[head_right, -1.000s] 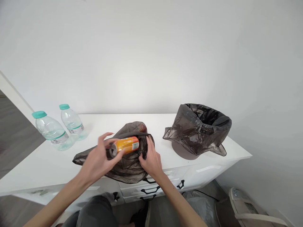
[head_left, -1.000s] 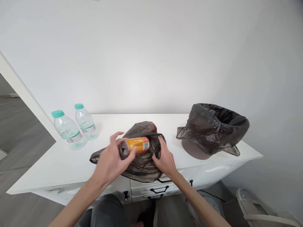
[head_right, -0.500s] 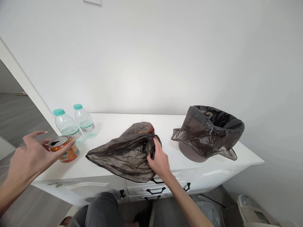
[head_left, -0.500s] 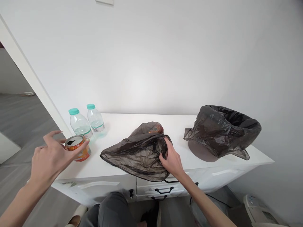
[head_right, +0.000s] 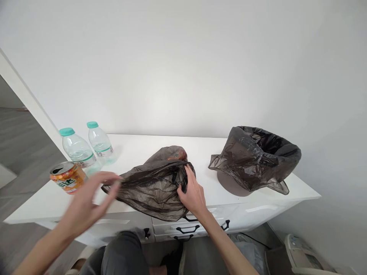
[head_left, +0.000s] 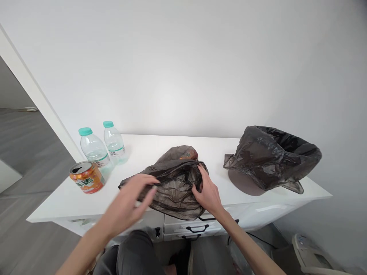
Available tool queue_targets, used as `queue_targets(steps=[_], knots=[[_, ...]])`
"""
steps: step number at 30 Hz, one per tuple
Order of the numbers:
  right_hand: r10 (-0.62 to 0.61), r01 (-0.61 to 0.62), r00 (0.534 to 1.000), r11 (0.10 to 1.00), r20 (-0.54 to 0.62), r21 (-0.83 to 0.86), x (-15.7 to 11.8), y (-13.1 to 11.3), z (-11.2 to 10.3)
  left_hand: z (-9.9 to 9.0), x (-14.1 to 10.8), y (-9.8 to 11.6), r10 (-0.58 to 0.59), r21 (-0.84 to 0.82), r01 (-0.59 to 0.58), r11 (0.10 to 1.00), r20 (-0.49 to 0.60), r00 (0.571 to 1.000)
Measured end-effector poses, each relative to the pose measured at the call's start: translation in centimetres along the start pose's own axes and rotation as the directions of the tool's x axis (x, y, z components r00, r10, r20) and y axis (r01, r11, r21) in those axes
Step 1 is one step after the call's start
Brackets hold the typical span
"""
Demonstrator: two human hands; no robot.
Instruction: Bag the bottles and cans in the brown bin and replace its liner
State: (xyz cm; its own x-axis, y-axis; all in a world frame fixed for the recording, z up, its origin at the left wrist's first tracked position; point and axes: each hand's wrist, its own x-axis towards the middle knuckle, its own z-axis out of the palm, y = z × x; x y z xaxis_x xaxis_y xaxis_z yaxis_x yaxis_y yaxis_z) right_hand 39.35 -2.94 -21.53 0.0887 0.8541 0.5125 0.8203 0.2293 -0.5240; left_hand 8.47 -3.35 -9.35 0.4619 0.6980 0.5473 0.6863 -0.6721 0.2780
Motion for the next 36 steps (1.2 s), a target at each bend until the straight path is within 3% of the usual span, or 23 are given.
queue_targets(steps=[2, 4, 7, 10, 13, 18, 23, 28, 32, 36], knots=[[-0.005, 0.005, 1.0, 1.0, -0.002, -0.01, 0.0, 0.2, 0.1, 3.7, 1.5, 1.7, 0.124, -0.099, -0.113, 0.989, 0.111, 0.986], [-0.007, 0.007, 1.0, 1.0, -0.007, -0.013, 0.1, 0.4, 0.1, 6.8, 3.1, 2.0, 0.155, -0.078, -0.142, 0.987, 0.194, 0.969], [0.0, 0.0, 1.0, 1.0, -0.005, -0.005, 0.2, 0.4, 0.2, 9.7, 5.4, 1.2, 0.037, 0.134, -0.074, 0.988, 0.256, 0.966], [0.016, -0.016, 1.0, 1.0, -0.004, 0.015, 0.4, 0.4, 0.2, 11.1, 7.6, 0.6, -0.073, 0.334, -0.007, 0.942, 0.224, 0.972], [0.022, -0.022, 1.0, 0.999, -0.011, 0.026, 0.6, 0.4, 0.1, 12.0, 9.7, 0.6, -0.093, 0.392, 0.005, 0.92, 0.207, 0.974], [0.037, -0.036, 0.999, 0.998, -0.008, 0.041, 0.8, 0.1, -0.1, 13.5, 12.2, 1.5, -0.133, 0.258, 0.071, 0.963, 0.231, 0.964], [0.039, -0.037, 0.999, 0.997, -0.024, 0.065, 0.9, 0.0, -0.1, 15.5, 13.7, 2.7, -0.15, 0.218, 0.112, 0.969, 0.166, 0.975], [0.04, -0.039, 0.999, 0.998, -0.025, 0.043, 1.0, -0.1, -0.1, 16.8, 14.5, 3.1, -0.199, 0.241, 0.151, 0.959, 0.192, 0.961], [0.042, -0.042, 0.998, 0.999, -0.039, 0.024, 1.0, -0.4, -0.1, 16.1, 13.7, 2.0, -0.175, 0.224, 0.125, 0.966, 0.217, 0.96], [0.061, -0.06, 0.996, 0.998, -0.061, 0.006, 0.9, -0.6, -0.1, 12.5, 12.1, 0.3, -0.051, 0.133, 0.019, 0.991, 0.244, 0.968]])
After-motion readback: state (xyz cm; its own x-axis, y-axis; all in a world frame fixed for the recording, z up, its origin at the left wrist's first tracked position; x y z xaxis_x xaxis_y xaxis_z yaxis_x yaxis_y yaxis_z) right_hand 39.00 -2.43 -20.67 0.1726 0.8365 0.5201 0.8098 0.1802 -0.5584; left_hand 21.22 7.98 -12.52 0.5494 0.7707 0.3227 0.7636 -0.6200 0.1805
